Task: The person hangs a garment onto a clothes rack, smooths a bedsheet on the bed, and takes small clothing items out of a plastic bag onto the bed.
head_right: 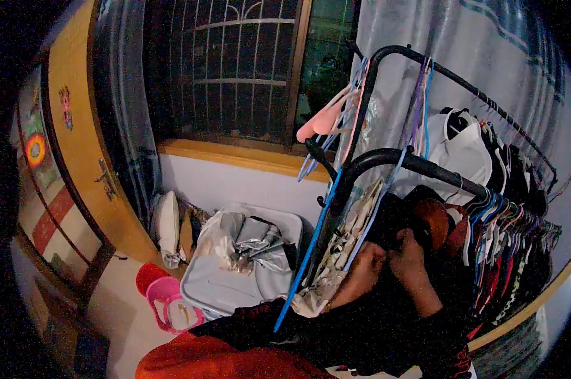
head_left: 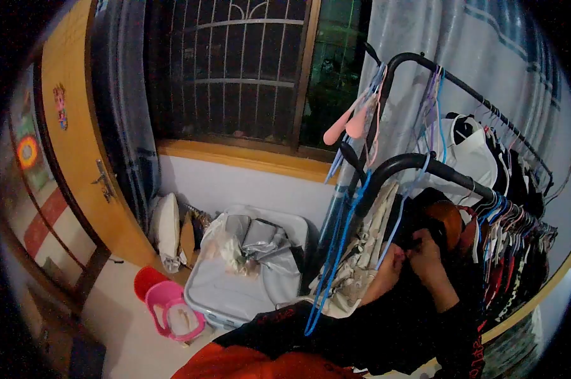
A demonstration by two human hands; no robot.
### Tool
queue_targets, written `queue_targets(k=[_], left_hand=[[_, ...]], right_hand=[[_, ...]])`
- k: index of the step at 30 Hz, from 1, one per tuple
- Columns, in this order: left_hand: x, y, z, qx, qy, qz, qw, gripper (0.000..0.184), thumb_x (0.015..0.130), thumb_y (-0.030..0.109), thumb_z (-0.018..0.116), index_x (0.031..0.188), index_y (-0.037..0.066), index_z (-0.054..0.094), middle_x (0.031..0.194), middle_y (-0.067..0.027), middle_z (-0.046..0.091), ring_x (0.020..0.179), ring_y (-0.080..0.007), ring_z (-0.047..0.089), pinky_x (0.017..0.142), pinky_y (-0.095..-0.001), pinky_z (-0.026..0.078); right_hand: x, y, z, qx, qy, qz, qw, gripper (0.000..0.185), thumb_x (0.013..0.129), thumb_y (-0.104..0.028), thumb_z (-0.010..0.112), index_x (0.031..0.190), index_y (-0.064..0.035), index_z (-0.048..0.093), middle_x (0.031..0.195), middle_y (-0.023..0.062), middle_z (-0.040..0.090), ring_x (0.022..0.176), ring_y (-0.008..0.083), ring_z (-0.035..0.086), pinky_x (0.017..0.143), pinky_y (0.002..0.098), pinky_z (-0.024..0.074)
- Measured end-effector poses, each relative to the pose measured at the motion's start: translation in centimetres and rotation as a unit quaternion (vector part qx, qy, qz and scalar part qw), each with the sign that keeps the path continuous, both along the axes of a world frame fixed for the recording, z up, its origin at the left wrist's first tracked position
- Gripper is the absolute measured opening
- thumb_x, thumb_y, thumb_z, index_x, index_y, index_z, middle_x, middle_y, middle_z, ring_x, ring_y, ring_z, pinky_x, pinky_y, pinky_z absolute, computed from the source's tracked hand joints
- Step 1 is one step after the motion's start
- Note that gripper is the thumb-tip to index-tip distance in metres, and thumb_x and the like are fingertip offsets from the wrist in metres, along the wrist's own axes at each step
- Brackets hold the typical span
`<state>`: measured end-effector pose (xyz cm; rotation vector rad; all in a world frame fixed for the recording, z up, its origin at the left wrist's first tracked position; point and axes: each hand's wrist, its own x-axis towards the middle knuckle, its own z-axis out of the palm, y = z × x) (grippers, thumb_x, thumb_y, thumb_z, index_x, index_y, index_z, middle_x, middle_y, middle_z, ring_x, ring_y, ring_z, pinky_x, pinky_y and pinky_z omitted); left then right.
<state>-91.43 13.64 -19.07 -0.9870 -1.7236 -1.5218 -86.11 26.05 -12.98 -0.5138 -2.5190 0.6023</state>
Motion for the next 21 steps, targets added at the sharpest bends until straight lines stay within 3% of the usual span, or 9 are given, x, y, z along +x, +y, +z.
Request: queue_targets(k=[3,5,7,8,12,14,15,17,21], left_hand=[[0.1,-0.7,0.9,-0.007,0.014,-0.021,1.000,0.015,0.071,0.003,0.067,0.081,0.007,0.056,0.075,-0.0116,0.059,0.073,-0.0333,0.057,0.068,-0.0421,0.043],[-0.7,-0.9,1.3,-0.001,0.026,-0.016,1.000,0.015,0.071,0.002,0.066,0.081,0.007,0.056,0.075,-0.0117,0.059,0.073,-0.0321,0.057,0.067,-0.0410,0.043],[-1.7,2.6,-3.2,0.007,-0.034,-0.070,0.997,0.011,0.074,-0.001,0.062,0.082,0.005,0.057,0.076,-0.0111,0.060,0.074,-0.0273,0.058,0.068,-0.0372,0.045],[-3.0,5.5,-7.0,0.014,-0.106,-0.116,0.988,0.009,0.077,-0.002,0.060,0.083,0.004,0.058,0.076,-0.0103,0.061,0.073,-0.0238,0.058,0.069,-0.0344,0.047],[-3.0,1.5,-1.9,-0.024,-0.208,-0.255,0.944,0.006,0.088,0.008,0.056,0.085,0.004,0.060,0.073,-0.0021,0.058,0.070,-0.0127,0.056,0.060,-0.0263,0.047],[-2.6,0.3,0.1,-0.051,-0.450,-0.358,0.817,0.009,0.089,0.013,0.057,0.084,0.007,0.059,0.071,0.0005,0.054,0.062,-0.0103,0.050,0.054,-0.0244,0.043],[-3.2,0.0,-0.1,-0.058,-0.451,-0.362,0.814,0.009,0.089,0.013,0.057,0.084,0.007,0.059,0.071,0.0005,0.054,0.062,-0.0103,0.050,0.054,-0.0244,0.043],[-4.3,-0.3,-0.7,0.008,-0.583,-0.528,0.617,0.007,0.089,0.014,0.058,0.085,0.008,0.058,0.071,0.0021,0.051,0.057,-0.0082,0.044,0.050,-0.0229,0.038],[-3.7,-0.1,-1.1,0.049,-0.638,-0.545,0.541,0.004,0.088,0.012,0.058,0.087,0.008,0.057,0.071,0.0027,0.049,0.055,-0.0080,0.042,0.047,-0.0215,0.035]], right_hand=[[-0.3,0.5,-0.5,0.031,-0.013,-0.010,0.999,0.040,0.072,0.004,0.061,0.109,-0.0046,0.049,0.086,0.0159,0.061,0.078,0.0281,0.062,0.070,0.0363,0.0480],[0.1,0.7,-0.5,0.008,-0.003,0.011,1.000,0.046,0.072,-0.003,0.063,0.114,-0.0058,0.045,0.104,0.0234,0.060,0.098,0.0377,0.060,0.081,0.0441,0.0466],[0.3,0.0,-0.9,0.023,0.009,0.028,0.999,0.053,0.074,-0.008,0.065,0.121,-0.0070,0.040,0.108,0.0252,0.059,0.100,0.0376,0.059,0.082,0.0448,0.0466],[-0.1,0.2,-1.0,-0.010,-0.032,0.031,0.999,0.060,0.075,-0.012,0.068,0.125,-0.0090,0.035,0.106,0.0252,0.059,0.097,0.0406,0.059,0.081,0.0456,0.0469],[1.3,-2.4,0.7,0.033,0.012,0.106,0.994,0.063,0.078,-0.002,0.061,0.130,-0.0154,0.028,0.072,0.0193,0.060,0.070,0.0424,0.060,0.062,0.0477,0.0470],[1.9,-2.2,1.2,-0.001,-0.029,0.130,0.991,0.059,0.077,0.001,0.060,0.128,-0.0143,0.032,0.073,0.0180,0.061,0.072,0.0421,0.060,0.063,0.0469,0.0474],[2.1,-1.5,1.0,-0.006,-0.028,0.123,0.992,0.059,0.077,0.001,0.060,0.128,-0.0143,0.032,0.073,0.0180,0.061,0.072,0.0421,0.060,0.063,0.0469,0.0474],[2.1,-0.4,0.3,0.020,0.012,0.232,0.972,0.048,0.077,0.003,0.058,0.120,-0.0103,0.042,0.082,0.0178,0.062,0.079,0.0405,0.061,0.067,0.0449,0.0484],[2.4,0.1,-0.3,0.049,0.068,0.248,0.965,0.037,0.076,0.006,0.056,0.111,-0.0052,0.050,0.092,0.0177,0.062,0.085,0.0386,0.060,0.074,0.0428,0.0486]])
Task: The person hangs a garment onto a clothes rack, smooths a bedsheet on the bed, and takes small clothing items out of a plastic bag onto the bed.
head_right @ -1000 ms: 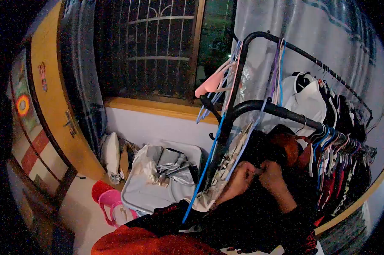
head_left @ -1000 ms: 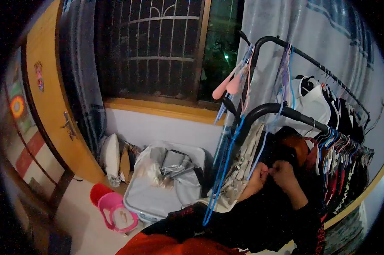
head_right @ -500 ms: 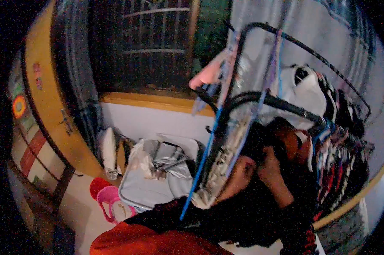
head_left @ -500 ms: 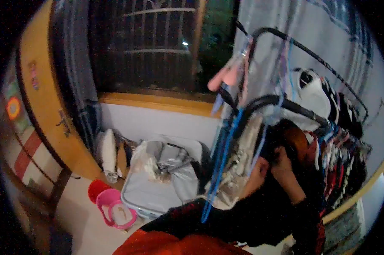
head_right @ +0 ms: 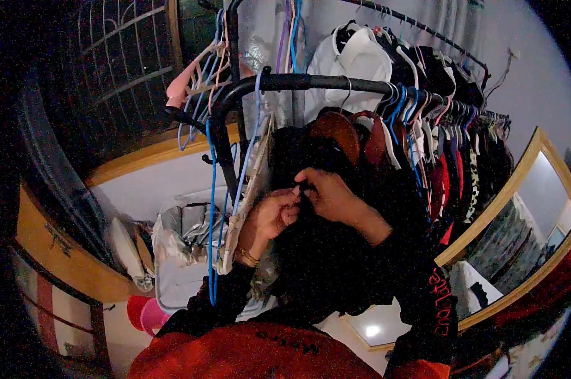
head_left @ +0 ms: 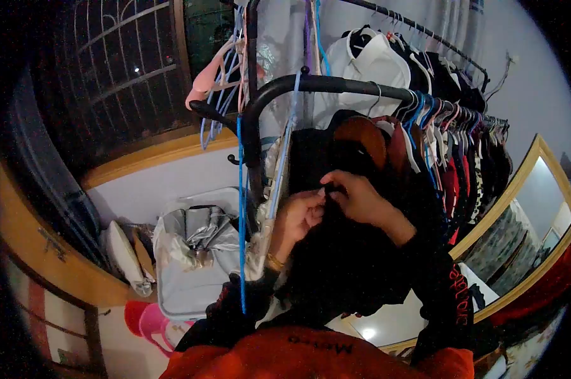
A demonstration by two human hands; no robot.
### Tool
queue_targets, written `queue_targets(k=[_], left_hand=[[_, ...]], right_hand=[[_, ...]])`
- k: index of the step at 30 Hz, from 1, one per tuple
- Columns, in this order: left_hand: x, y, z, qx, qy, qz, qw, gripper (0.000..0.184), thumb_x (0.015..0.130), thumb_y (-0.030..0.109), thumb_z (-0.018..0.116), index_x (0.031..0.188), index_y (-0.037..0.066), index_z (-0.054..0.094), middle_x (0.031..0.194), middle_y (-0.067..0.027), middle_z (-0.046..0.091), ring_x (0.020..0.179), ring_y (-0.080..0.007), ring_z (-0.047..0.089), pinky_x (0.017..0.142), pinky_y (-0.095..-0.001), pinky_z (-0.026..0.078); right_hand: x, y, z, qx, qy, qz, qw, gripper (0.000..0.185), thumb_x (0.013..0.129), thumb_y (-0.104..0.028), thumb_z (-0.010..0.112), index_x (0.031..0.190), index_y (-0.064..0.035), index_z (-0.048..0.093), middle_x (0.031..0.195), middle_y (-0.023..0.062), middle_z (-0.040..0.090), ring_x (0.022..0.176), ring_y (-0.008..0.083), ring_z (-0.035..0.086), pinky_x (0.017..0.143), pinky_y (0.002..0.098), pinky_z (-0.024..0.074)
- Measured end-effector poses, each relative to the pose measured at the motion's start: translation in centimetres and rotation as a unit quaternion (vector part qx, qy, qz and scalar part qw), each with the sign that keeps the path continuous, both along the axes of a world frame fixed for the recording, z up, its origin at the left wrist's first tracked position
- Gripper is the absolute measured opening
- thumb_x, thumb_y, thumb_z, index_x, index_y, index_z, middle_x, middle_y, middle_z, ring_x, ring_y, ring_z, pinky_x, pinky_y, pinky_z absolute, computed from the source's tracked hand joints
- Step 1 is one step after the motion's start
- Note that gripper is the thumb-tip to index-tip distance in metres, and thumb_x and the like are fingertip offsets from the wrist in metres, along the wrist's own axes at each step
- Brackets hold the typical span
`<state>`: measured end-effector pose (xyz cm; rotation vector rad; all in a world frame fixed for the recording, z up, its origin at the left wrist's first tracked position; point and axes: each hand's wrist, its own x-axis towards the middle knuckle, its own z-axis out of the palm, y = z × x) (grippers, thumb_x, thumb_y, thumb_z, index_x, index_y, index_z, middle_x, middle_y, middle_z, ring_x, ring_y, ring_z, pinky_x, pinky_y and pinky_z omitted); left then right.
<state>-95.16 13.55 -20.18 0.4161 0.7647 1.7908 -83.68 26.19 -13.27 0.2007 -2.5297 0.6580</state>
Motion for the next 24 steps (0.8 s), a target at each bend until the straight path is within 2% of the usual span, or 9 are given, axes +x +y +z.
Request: queue_targets(k=[3,6,8,12,14,15,17,21,24], left_hand=[[0.2,0.4,-0.7,0.030,0.033,0.011,0.999,0.005,0.088,0.011,0.057,0.091,0.008,0.057,0.075,0.0018,0.052,0.056,-0.0080,0.044,0.047,-0.0212,0.035],[0.7,0.3,-0.6,0.010,0.070,0.060,0.996,0.008,0.087,0.009,0.057,0.094,0.007,0.057,0.078,0.0005,0.054,0.057,-0.0075,0.045,0.046,-0.0207,0.035],[1.0,0.4,-0.7,0.000,0.166,0.108,0.980,0.011,0.090,0.015,0.056,0.094,0.005,0.055,0.076,-0.0008,0.053,0.061,-0.0095,0.048,0.049,-0.0212,0.039],[3.0,0.8,0.8,-0.006,0.201,0.247,0.948,0.019,0.089,0.008,0.055,0.107,0.006,0.049,0.082,-0.0013,0.054,0.068,-0.0104,0.053,0.053,-0.0232,0.043],[2.5,1.7,-0.8,0.022,0.391,0.348,0.852,0.025,0.089,0.008,0.058,0.110,0.007,0.044,0.085,-0.0015,0.054,0.075,-0.0107,0.055,0.059,-0.0243,0.047],[2.4,2.1,-1.4,0.022,0.391,0.345,0.853,0.025,0.089,0.008,0.058,0.110,0.007,0.044,0.085,-0.0015,0.054,0.075,-0.0107,0.055,0.059,-0.0243,0.047],[2.4,3.0,-2.4,0.005,0.388,0.294,0.874,0.023,0.086,0.007,0.062,0.103,0.007,0.047,0.085,-0.0014,0.055,0.075,-0.0094,0.055,0.060,-0.0240,0.048],[2.5,5.1,-2.8,-0.013,0.437,0.298,0.848,0.018,0.086,0.010,0.064,0.097,0.007,0.051,0.080,-0.0006,0.054,0.072,-0.0095,0.054,0.060,-0.0242,0.049],[2.6,6.7,-3.2,-0.027,0.434,0.330,0.838,0.012,0.086,0.010,0.064,0.092,0.006,0.053,0.078,0.0001,0.054,0.067,-0.0097,0.054,0.058,-0.0251,0.050]], right_hand=[[0.1,0.5,-0.4,-0.028,-0.020,-0.015,0.999,0.032,0.074,0.006,0.057,0.105,-0.0027,0.053,0.096,0.0184,0.060,0.089,0.0373,0.058,0.078,0.0421,0.0480],[0.0,0.3,-0.9,0.103,0.027,-0.030,0.994,0.034,0.072,0.004,0.060,0.105,-0.0017,0.051,0.094,0.0178,0.059,0.093,0.0376,0.057,0.078,0.0422,0.0482],[0.4,-0.8,-0.2,0.204,-0.044,-0.109,0.972,0.035,0.072,0.002,0.062,0.105,-0.0017,0.051,0.096,0.0174,0.059,0.097,0.0380,0.055,0.079,0.0418,0.0479],[1.4,-3.7,1.7,0.125,-0.092,-0.125,0.980,0.040,0.072,0.000,0.062,0.110,-0.0014,0.049,0.100,0.0170,0.058,0.099,0.0382,0.054,0.082,0.0415,0.0464],[2.9,-5.1,2.5,0.084,0.188,-0.071,0.976,0.041,0.074,-0.003,0.064,0.112,-0.0023,0.051,0.104,0.0169,0.057,0.099,0.0374,0.053,0.085,0.0408,0.0445],[4.0,-5.4,2.9,0.083,0.187,-0.074,0.976,0.041,0.074,-0.003,0.064,0.112,-0.0023,0.051,0.104,0.0169,0.057,0.099,0.0374,0.053,0.085,0.0408,0.0445],[6.5,-4.8,3.5,0.089,0.326,-0.186,0.922,0.041,0.075,-0.004,0.064,0.115,-0.0023,0.052,0.105,0.0172,0.056,0.099,0.0367,0.052,0.087,0.0412,0.0432],[8.7,-2.5,2.5,0.105,0.300,-0.313,0.895,0.041,0.077,-0.004,0.063,0.117,-0.0019,0.051,0.107,0.0179,0.056,0.099,0.0373,0.053,0.086,0.0419,0.0433],[9.8,-2.9,1.1,0.069,0.131,-0.317,0.937,0.057,0.077,-0.004,0.063,0.129,-0.0027,0.039,0.111,0.0201,0.055,0.101,0.0392,0.052,0.084,0.0428,0.0456]])
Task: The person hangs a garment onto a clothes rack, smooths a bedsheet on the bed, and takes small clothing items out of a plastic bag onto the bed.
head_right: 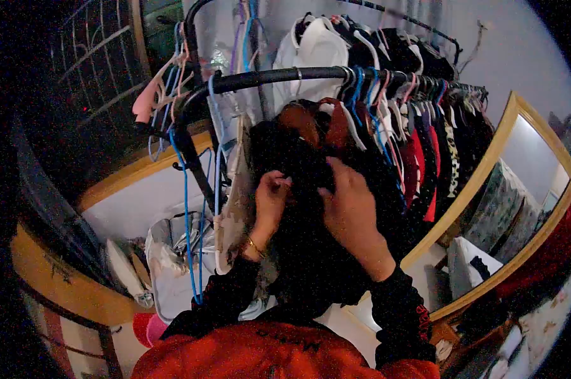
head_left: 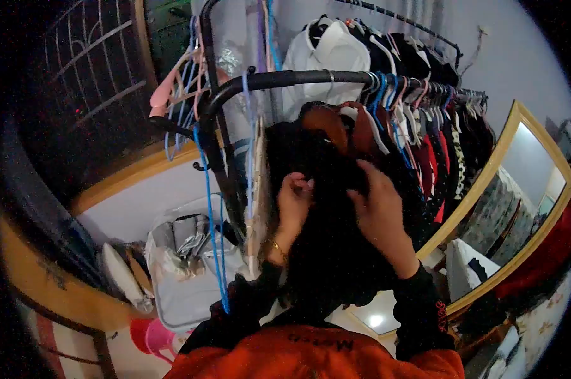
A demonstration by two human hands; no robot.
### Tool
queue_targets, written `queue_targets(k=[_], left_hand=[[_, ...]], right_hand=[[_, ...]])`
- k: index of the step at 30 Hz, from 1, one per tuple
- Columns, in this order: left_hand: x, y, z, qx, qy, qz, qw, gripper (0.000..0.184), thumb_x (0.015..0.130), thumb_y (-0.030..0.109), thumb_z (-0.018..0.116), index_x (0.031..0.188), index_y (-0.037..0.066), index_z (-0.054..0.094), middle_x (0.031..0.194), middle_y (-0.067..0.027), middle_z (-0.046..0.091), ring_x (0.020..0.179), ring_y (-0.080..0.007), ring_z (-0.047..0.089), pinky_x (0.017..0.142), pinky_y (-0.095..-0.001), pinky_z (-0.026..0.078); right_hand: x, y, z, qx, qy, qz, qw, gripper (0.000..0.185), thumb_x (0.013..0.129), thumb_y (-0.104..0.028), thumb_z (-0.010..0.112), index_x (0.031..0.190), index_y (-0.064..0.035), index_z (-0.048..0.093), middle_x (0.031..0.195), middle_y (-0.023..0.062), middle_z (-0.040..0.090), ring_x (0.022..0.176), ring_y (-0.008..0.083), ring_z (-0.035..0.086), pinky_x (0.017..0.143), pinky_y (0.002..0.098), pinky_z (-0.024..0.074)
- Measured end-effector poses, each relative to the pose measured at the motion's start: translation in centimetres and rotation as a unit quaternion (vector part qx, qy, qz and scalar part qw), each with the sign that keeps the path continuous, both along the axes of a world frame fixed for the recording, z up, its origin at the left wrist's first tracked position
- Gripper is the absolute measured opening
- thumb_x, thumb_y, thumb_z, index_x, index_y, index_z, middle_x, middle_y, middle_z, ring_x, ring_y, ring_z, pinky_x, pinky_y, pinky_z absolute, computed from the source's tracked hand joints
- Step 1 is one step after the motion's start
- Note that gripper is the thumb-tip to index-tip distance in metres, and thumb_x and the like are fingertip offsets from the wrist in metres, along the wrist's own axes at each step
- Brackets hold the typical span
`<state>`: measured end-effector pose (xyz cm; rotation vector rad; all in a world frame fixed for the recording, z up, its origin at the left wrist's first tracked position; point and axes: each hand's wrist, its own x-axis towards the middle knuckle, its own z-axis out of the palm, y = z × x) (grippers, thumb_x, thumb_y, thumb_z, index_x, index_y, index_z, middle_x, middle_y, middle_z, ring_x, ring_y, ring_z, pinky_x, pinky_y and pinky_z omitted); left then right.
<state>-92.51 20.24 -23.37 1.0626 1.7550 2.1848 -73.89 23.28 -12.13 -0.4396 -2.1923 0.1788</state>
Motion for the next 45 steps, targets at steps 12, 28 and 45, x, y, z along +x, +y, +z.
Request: queue_targets(k=[12,28,45], left_hand=[[1.7,-1.9,1.8,0.028,0.151,0.182,0.971,0.015,0.085,0.002,0.057,0.100,0.000,0.055,0.095,-0.0083,0.058,0.096,-0.0209,0.055,0.087,-0.0380,0.045],[0.3,-7.4,5.5,-0.026,0.231,-0.036,0.972,0.015,0.075,0.010,0.070,0.087,0.003,0.065,0.094,-0.0116,0.063,0.096,-0.0274,0.058,0.092,-0.0367,0.041],[-2.8,-0.9,2.7,-0.086,0.174,0.096,0.976,0.042,0.094,0.025,0.048,0.125,-0.002,0.049,0.108,-0.0288,0.058,0.102,-0.0407,0.057,0.085,-0.0443,0.045]], right_hand=[[-0.1,1.3,0.8,-0.150,-0.054,0.068,0.985,0.078,0.076,-0.004,0.065,0.141,-0.0051,0.022,0.101,0.0278,0.057,0.091,0.0454,0.056,0.079,0.0451,0.0465],[-1.1,2.2,3.3,0.072,-0.141,0.138,0.978,0.052,0.072,-0.011,0.067,0.122,-0.0175,0.054,0.143,0.0215,0.024,0.121,0.0454,0.038,0.095,0.0498,0.0408],[-1.5,2.7,2.1,-0.027,-0.003,0.248,0.968,0.063,0.083,-0.023,0.062,0.139,-0.0094,0.036,0.140,0.0190,0.033,0.133,0.0320,0.028,0.108,0.0369,0.0277]])
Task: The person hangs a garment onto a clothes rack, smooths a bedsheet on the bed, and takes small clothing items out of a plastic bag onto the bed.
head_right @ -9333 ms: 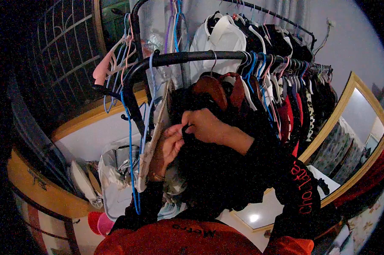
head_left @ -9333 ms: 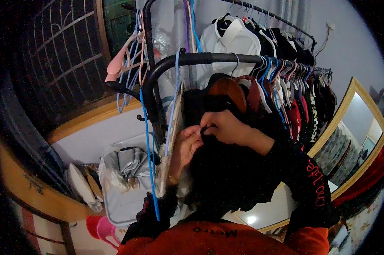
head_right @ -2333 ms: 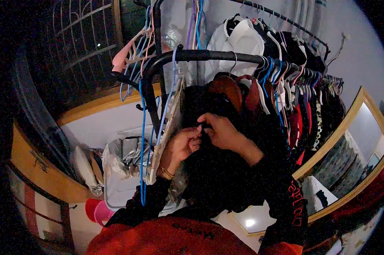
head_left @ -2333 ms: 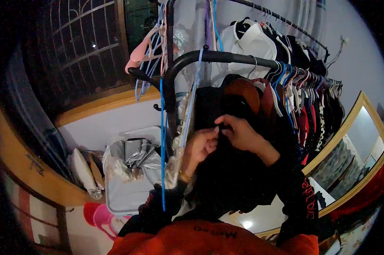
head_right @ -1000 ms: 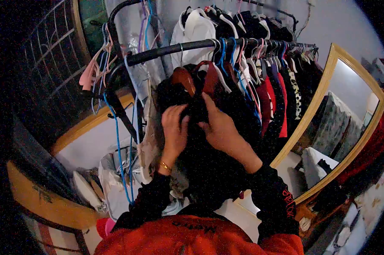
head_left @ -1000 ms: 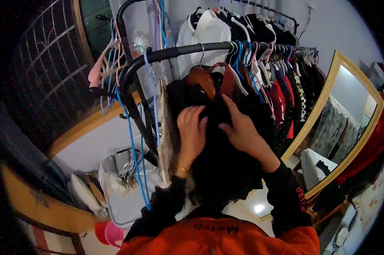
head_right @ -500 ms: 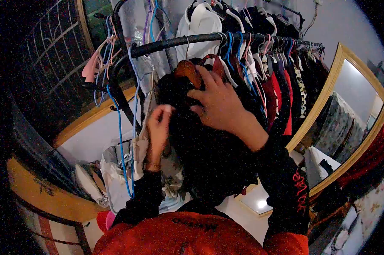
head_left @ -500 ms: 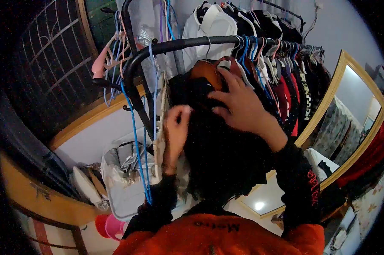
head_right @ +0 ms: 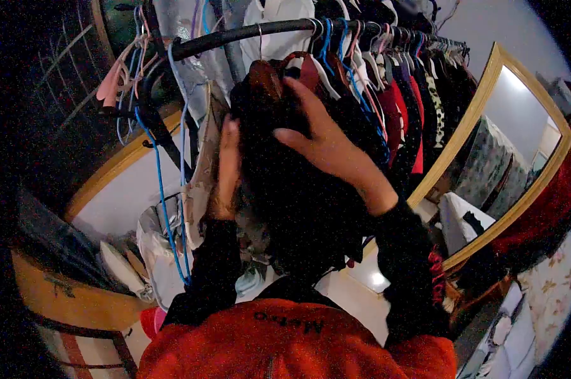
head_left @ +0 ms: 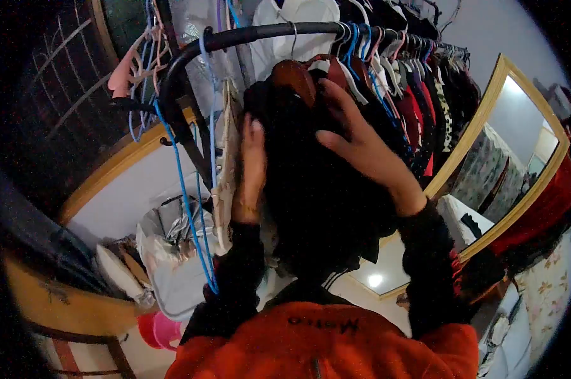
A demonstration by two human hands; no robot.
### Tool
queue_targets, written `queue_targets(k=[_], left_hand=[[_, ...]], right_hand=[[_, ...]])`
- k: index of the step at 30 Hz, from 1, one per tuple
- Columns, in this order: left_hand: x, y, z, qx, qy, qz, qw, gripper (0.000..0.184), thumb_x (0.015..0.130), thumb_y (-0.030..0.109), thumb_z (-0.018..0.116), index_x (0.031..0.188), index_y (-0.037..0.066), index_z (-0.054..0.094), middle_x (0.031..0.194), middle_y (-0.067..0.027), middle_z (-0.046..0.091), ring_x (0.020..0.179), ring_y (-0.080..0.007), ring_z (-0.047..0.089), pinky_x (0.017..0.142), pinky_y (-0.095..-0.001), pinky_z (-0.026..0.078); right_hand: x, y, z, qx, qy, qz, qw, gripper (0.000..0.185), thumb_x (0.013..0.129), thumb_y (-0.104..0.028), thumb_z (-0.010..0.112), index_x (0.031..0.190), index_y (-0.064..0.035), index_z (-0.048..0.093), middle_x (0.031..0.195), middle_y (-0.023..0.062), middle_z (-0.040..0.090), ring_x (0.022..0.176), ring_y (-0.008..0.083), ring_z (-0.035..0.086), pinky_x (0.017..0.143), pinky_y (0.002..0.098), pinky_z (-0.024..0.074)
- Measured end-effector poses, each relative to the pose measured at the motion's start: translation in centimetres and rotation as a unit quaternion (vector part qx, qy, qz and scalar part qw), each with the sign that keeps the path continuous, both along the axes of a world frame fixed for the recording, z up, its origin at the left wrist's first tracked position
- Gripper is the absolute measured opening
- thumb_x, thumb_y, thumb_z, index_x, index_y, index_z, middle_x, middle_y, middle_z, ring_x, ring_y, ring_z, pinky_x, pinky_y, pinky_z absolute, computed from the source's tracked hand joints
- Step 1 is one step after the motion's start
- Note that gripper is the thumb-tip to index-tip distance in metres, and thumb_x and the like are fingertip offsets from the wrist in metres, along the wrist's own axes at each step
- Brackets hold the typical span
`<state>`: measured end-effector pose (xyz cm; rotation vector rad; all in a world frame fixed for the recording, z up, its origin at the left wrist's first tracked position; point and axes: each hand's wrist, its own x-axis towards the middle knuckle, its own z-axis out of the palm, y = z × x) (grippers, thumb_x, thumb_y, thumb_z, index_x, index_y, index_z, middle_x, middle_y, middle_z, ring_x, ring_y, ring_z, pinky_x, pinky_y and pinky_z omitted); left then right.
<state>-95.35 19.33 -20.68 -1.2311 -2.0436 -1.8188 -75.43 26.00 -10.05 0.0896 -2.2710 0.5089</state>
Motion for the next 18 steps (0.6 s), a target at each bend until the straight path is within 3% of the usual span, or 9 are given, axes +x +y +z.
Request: queue_targets(k=[2,5,8,9,11,13,14,15,18], left_hand=[[3.2,-2.0,-1.4,0.013,0.033,-0.028,0.999,0.041,0.094,0.025,0.048,0.125,-0.002,0.049,0.109,-0.0281,0.058,0.102,-0.0401,0.056,0.086,-0.0439,0.045],[7.8,-5.8,-5.8,-0.041,0.044,-0.112,0.992,0.040,0.094,0.024,0.048,0.125,-0.001,0.049,0.110,-0.0271,0.058,0.103,-0.0393,0.056,0.086,-0.0433,0.044],[10.3,-8.9,-10.9,-0.165,0.023,-0.179,0.970,0.040,0.094,0.024,0.048,0.125,-0.001,0.049,0.111,-0.0261,0.057,0.104,-0.0385,0.055,0.087,-0.0427,0.044],[10.7,-9.8,-12.4,-0.208,0.017,-0.191,0.959,0.039,0.094,0.024,0.047,0.125,-0.001,0.049,0.112,-0.0257,0.057,0.105,-0.0382,0.055,0.088,-0.0425,0.044],[10.9,-11.3,-14.6,-0.286,0.014,-0.199,0.937,0.039,0.094,0.023,0.047,0.125,0.000,0.049,0.113,-0.0251,0.057,0.105,-0.0376,0.055,0.088,-0.0421,0.043],[10.6,-13.0,-16.3,-0.349,0.015,-0.191,0.917,0.039,0.094,0.023,0.047,0.125,0.000,0.049,0.114,-0.0244,0.056,0.106,-0.0371,0.054,0.089,-0.0417,0.043],[10.4,-13.7,-17.0,-0.377,0.018,-0.184,0.908,0.038,0.094,0.023,0.047,0.125,0.000,0.049,0.114,-0.0240,0.056,0.106,-0.0368,0.054,0.089,-0.0415,0.043],[10.1,-14.5,-17.6,-0.402,0.021,-0.178,0.898,0.038,0.094,0.023,0.047,0.125,0.000,0.049,0.114,-0.0237,0.056,0.107,-0.0366,0.054,0.089,-0.0413,0.043],[9.0,-16.8,-18.9,-0.460,0.027,-0.151,0.874,0.037,0.094,0.022,0.047,0.125,0.001,0.050,0.116,-0.0227,0.056,0.108,-0.0357,0.053,0.090,-0.0407,0.042]], right_hand=[[2.4,-2.2,-2.5,-0.410,-0.049,0.065,0.908,0.086,0.086,-0.027,0.062,0.147,-0.0100,0.004,0.148,0.0184,0.020,0.137,0.0279,0.020,0.110,0.0351,0.0203],[4.9,-7.0,-8.5,-0.500,-0.201,0.089,0.838,0.101,0.081,-0.037,0.067,0.146,-0.0035,-0.003,0.152,0.0183,0.006,0.139,0.0265,0.011,0.111,0.0346,0.0174],[4.8,-11.2,-16.9,-0.304,-0.231,0.090,0.920,0.098,0.080,-0.033,0.067,0.146,-0.0027,0.001,0.151,0.0216,0.006,0.139,0.0332,0.014,0.112,0.0421,0.0164],[5.2,-12.0,-20.1,-0.312,-0.225,0.087,0.919,0.098,0.080,-0.033,0.067,0.146,-0.0027,0.001,0.151,0.0216,0.006,0.139,0.0332,0.014,0.112,0.0421,0.0164],[5.3,-12.8,-25.3,0.042,-0.331,-0.086,0.939,0.093,0.079,-0.030,0.065,0.145,-0.0008,0.007,0.150,0.0223,0.012,0.138,0.0349,0.017,0.112,0.0392,0.0180],[6.1,-11.9,-27.6,-0.094,-0.437,-0.035,0.894,0.085,0.077,-0.025,0.062,0.144,-0.0016,0.014,0.150,0.0225,0.013,0.137,0.0365,0.019,0.110,0.0410,0.0226],[7.0,-10.9,-33.9,-0.060,-0.381,-0.015,0.922,0.075,0.078,-0.023,0.060,0.140,-0.0018,0.024,0.145,0.0227,0.024,0.133,0.0367,0.026,0.107,0.0420,0.0274],[7.8,-10.2,-35.7,-0.057,-0.369,-0.002,0.928,0.065,0.078,-0.021,0.058,0.135,-0.0020,0.033,0.138,0.0221,0.034,0.128,0.0367,0.034,0.104,0.0427,0.0319],[9.0,-7.0,-32.5,-0.082,-0.433,-0.030,0.897,0.041,0.081,-0.017,0.055,0.119,-0.0028,0.053,0.115,0.0182,0.058,0.107,0.0357,0.052,0.092,0.0431,0.0421]])
